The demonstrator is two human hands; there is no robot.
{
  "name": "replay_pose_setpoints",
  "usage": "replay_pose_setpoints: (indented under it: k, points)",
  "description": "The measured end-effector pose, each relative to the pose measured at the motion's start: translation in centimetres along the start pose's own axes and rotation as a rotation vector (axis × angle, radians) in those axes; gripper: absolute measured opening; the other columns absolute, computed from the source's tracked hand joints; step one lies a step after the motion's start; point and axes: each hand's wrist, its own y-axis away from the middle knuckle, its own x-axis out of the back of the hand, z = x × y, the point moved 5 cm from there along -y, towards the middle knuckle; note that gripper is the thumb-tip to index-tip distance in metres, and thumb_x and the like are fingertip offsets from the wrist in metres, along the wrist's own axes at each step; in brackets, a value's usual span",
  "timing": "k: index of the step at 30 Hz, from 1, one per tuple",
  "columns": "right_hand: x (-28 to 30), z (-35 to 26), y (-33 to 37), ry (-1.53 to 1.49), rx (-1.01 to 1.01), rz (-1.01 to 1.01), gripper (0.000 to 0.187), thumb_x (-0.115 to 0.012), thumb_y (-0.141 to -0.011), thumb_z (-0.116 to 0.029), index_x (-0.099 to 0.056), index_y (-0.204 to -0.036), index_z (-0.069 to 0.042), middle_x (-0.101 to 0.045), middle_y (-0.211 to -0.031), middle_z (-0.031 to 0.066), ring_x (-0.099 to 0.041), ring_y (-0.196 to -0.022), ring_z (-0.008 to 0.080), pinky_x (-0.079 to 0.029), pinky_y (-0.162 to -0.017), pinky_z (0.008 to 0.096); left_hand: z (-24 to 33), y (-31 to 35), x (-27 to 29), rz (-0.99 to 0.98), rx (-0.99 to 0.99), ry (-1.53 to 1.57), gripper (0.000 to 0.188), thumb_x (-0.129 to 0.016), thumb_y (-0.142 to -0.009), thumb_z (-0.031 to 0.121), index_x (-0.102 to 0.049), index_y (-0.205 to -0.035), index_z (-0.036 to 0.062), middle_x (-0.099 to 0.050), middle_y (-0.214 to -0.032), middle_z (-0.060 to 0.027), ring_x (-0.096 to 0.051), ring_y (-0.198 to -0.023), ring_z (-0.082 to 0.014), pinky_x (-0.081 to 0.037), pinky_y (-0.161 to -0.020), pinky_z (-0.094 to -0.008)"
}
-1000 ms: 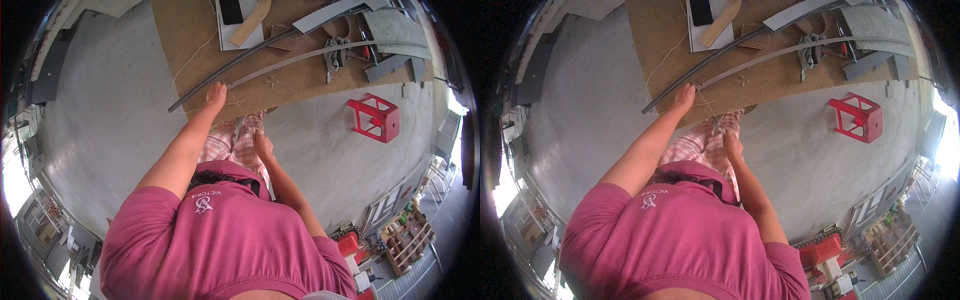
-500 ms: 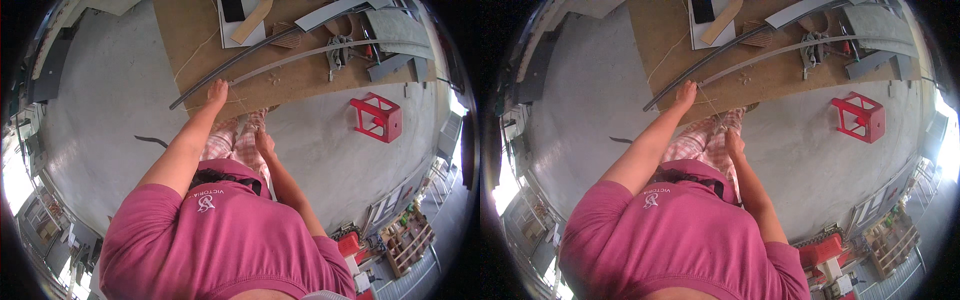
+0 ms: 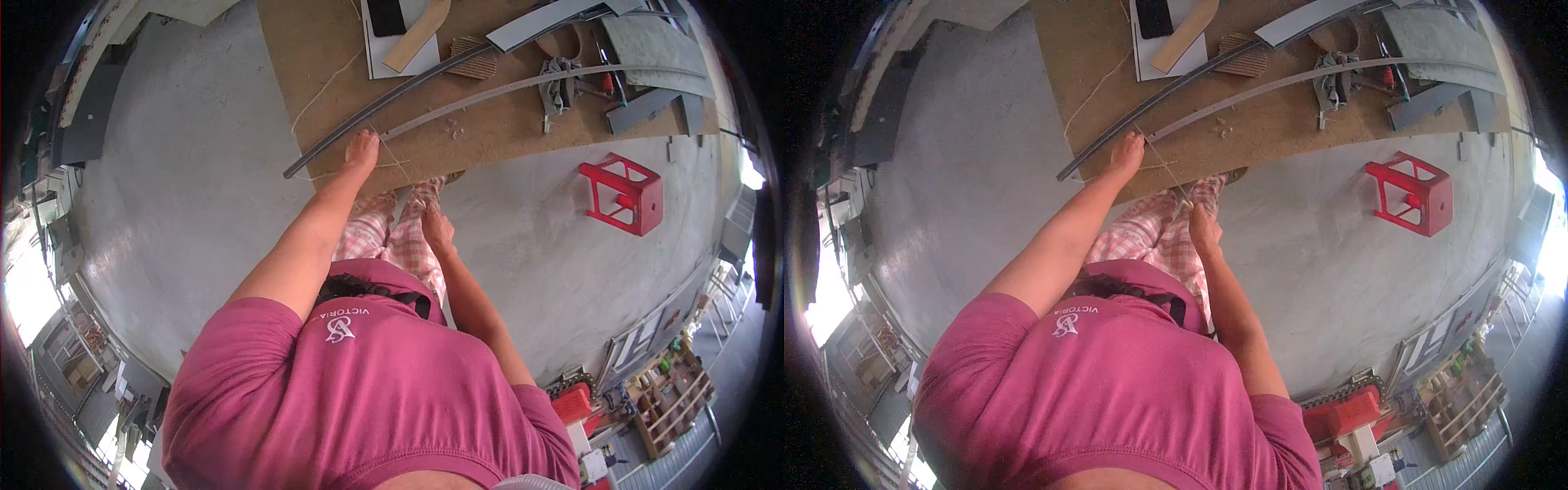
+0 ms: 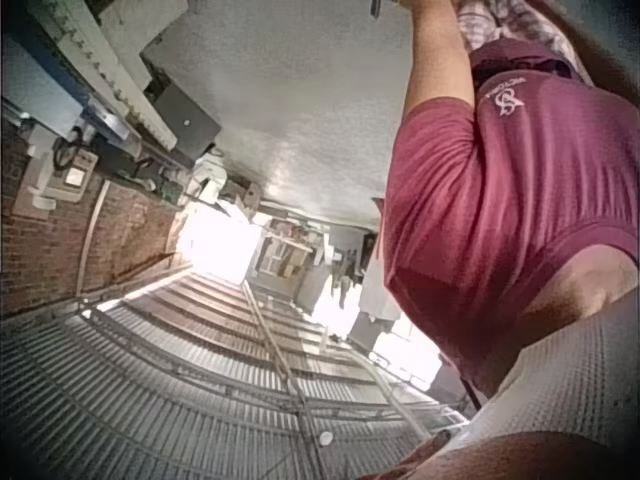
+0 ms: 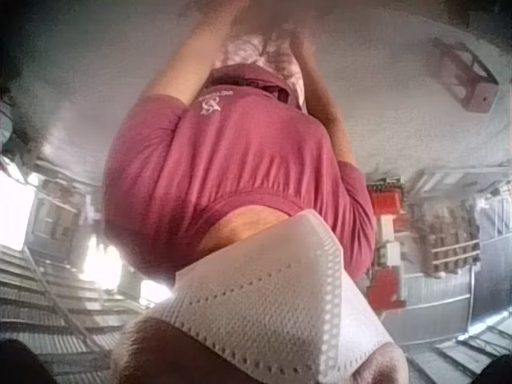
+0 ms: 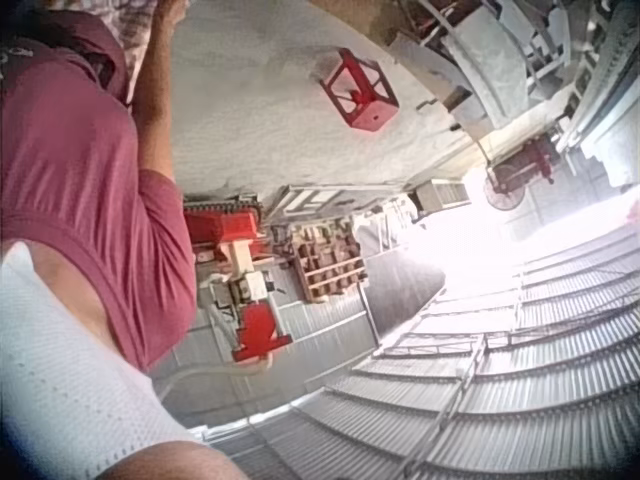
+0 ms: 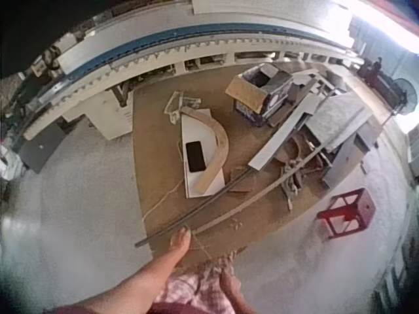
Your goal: The person scrapes and files curved metal strips on a workbench using a blade, then cuts along a strip using a wire saw tool by hand.
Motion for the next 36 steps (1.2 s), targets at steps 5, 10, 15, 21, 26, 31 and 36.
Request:
replay_pose_setpoints:
  k: [5, 10, 15, 21, 26, 31, 36]
  points:
    - [-0.6, 0.3, 0.3, 0.040, -0.118, -0.157, 0.025, -0.039, -0.085, -0.030, -0.046, -0.096, -0.008, -0.059, -0.084, 0.0208, -0.056, -0.079, 0.0392, -0.044, -0.067, 0.0493, 0.3, 0.3, 0.2, -0.024, 0.002, -0.024, 0.019, -0.042, -0.082, 0.011, -0.058, -0.090, 0.0033, -0.055, -0.098, -0.0142, -0.055, -0.092, -0.0280, -0.049, -0.075, -0.0366]
    - [-0.3, -0.7, 0.1, 0.016, 0.006, -0.050, 0.026, -0.039, -0.086, -0.031, -0.045, -0.097, -0.008, -0.059, -0.085, 0.0211, -0.056, -0.081, 0.0396, -0.043, -0.068, 0.0497, 0.1, 0.5, 0.1, 0.021, -0.023, -0.019, 0.019, -0.042, -0.082, 0.012, -0.058, -0.089, 0.0030, -0.055, -0.098, -0.0140, -0.056, -0.092, -0.0272, -0.049, -0.075, -0.0357]
    - [-1.3, 0.6, 0.2, 0.048, -0.143, -0.198, 0.026, -0.037, -0.086, -0.031, -0.044, -0.098, -0.009, -0.058, -0.085, 0.0234, -0.055, -0.082, 0.0409, -0.043, -0.068, 0.0498, -0.1, 0.2, -0.2, -0.011, -0.019, -0.056, 0.018, -0.043, -0.082, 0.011, -0.058, -0.089, 0.0022, -0.055, -0.097, -0.0144, -0.056, -0.092, -0.0272, -0.049, -0.075, -0.0352]
    - [-0.2, -0.2, -0.3, -0.013, 0.088, 0.006, 0.026, -0.038, -0.086, -0.031, -0.044, -0.098, -0.008, -0.058, -0.083, 0.0230, -0.055, -0.080, 0.0410, -0.043, -0.067, 0.0499, -0.2, 0.2, 0.1, -0.018, 0.026, 0.020, 0.018, -0.043, -0.081, 0.009, -0.058, -0.089, 0.0019, -0.055, -0.098, -0.0148, -0.056, -0.091, -0.0281, -0.049, -0.075, -0.0358]
    - [-0.4, 0.1, -0.1, 0.047, -0.028, -0.106, 0.026, -0.038, -0.086, -0.030, -0.043, -0.097, -0.007, -0.059, -0.083, 0.0225, -0.055, -0.080, 0.0407, -0.043, -0.067, 0.0498, -0.3, 0.1, -0.2, -0.009, 0.040, 0.049, 0.018, -0.043, -0.081, 0.009, -0.058, -0.087, 0.0019, -0.056, -0.096, -0.0147, -0.056, -0.091, -0.0281, -0.049, -0.074, -0.0364]
    - [0.2, -0.5, -0.1, 0.012, 0.064, -0.017, 0.026, -0.037, -0.087, -0.030, -0.043, -0.098, -0.007, -0.059, -0.085, 0.0221, -0.055, -0.081, 0.0408, -0.043, -0.068, 0.0497, -0.3, 0.0, -0.3, 0.012, -0.006, 0.008, 0.017, -0.044, -0.081, 0.010, -0.058, -0.087, 0.0024, -0.056, -0.096, -0.0142, -0.056, -0.092, -0.0271, -0.049, -0.074, -0.0355]
    - [-0.4, 0.1, -0.4, 0.035, -0.053, -0.140, 0.027, -0.038, -0.086, -0.030, -0.045, -0.098, -0.007, -0.059, -0.087, 0.0220, -0.055, -0.084, 0.0401, -0.043, -0.070, 0.0493, -0.2, -0.1, -0.2, -0.036, 0.005, 0.009, 0.017, -0.045, -0.080, 0.010, -0.058, -0.087, 0.0032, -0.056, -0.096, -0.0136, -0.056, -0.092, -0.0268, -0.049, -0.074, -0.0353]
